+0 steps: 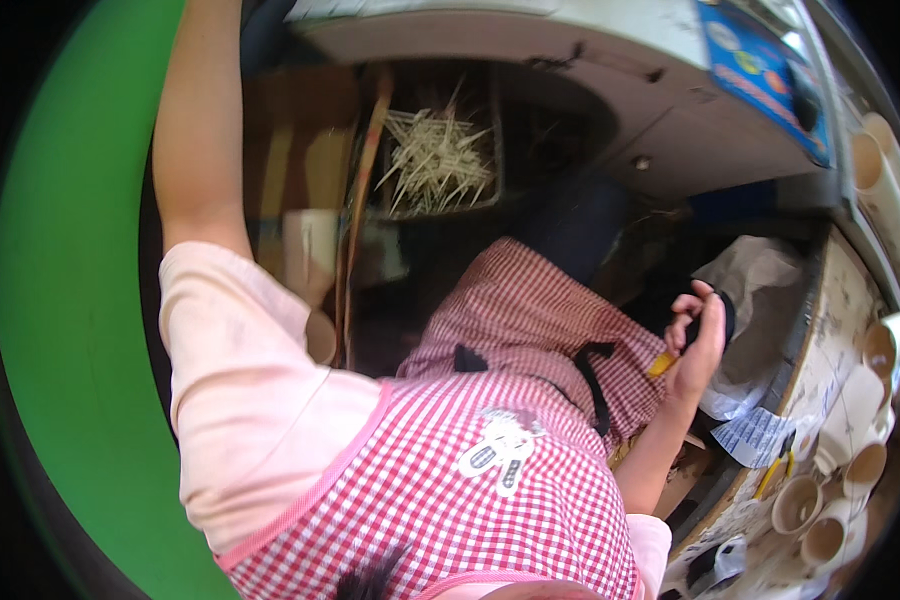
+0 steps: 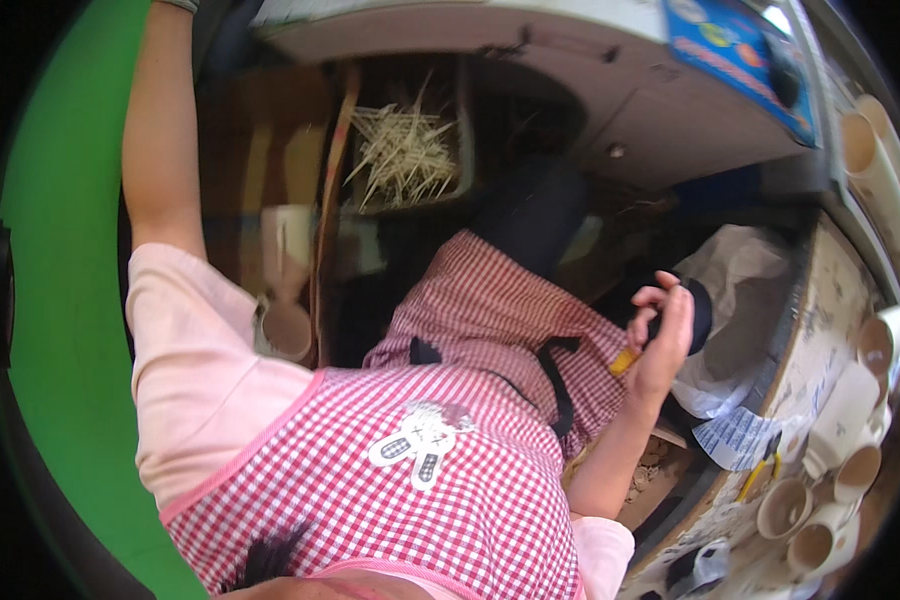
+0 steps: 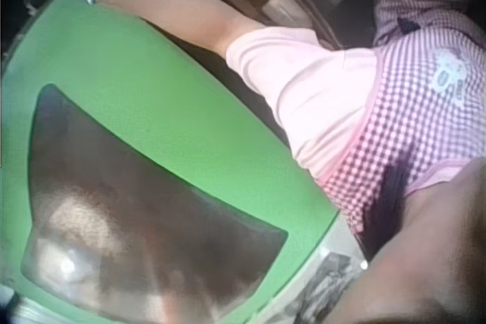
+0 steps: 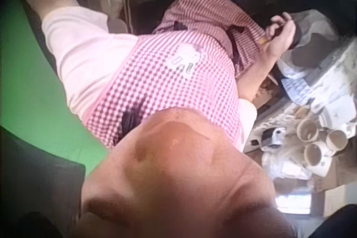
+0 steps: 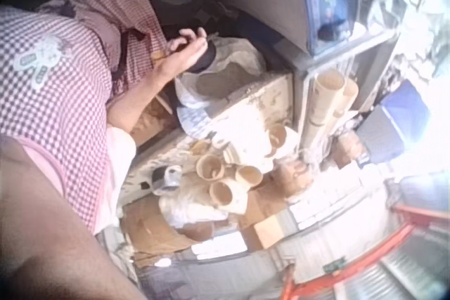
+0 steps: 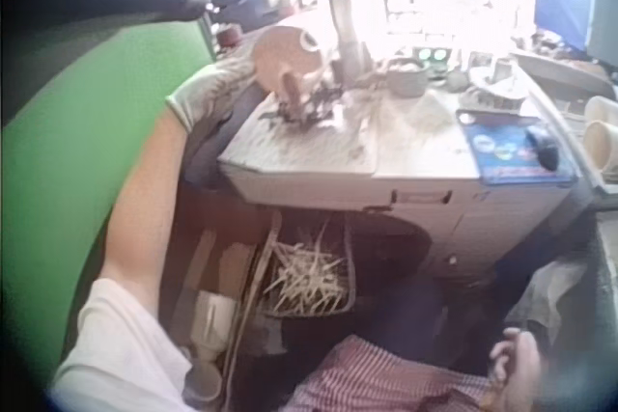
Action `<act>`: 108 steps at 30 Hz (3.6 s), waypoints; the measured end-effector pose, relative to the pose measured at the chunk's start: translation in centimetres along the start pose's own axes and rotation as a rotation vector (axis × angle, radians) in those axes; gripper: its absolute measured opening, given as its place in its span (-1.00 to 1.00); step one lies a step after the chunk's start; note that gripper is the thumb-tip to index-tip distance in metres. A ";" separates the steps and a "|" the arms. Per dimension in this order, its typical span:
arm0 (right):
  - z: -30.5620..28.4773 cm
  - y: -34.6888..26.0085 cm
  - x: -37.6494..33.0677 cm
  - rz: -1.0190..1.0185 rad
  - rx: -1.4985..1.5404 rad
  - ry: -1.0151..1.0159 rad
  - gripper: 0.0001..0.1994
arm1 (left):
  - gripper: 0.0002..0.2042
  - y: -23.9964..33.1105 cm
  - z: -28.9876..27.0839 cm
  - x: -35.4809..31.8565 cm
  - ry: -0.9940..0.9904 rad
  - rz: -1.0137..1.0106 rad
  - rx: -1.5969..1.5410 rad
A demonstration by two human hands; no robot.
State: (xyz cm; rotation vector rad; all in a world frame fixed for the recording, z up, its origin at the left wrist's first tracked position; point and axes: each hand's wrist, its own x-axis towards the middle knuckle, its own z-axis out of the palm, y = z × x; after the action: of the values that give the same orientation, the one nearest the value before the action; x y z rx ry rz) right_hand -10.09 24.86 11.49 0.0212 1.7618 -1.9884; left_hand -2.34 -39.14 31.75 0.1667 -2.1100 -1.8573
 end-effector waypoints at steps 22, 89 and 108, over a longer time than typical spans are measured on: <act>2.2 3.6 -11.4 0.192 -0.040 -0.169 -0.65 | -0.70 -4.8 12.0 -31.5 0.302 -0.217 0.954; 6.0 -3.8 -6.7 0.140 -0.922 -0.743 -0.47 | -0.61 -7.2 37.2 -23.0 -0.505 0.564 0.775; 5.3 -5.9 -3.2 0.363 -0.335 -0.994 -0.43 | -0.56 -4.9 28.5 -22.3 0.015 0.204 0.637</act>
State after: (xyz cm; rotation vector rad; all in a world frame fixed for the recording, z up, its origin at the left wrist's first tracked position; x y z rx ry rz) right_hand -7.75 21.31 18.92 -0.6025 1.2528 -1.0918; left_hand 8.99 -6.36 20.43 0.1017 -2.5267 -1.0222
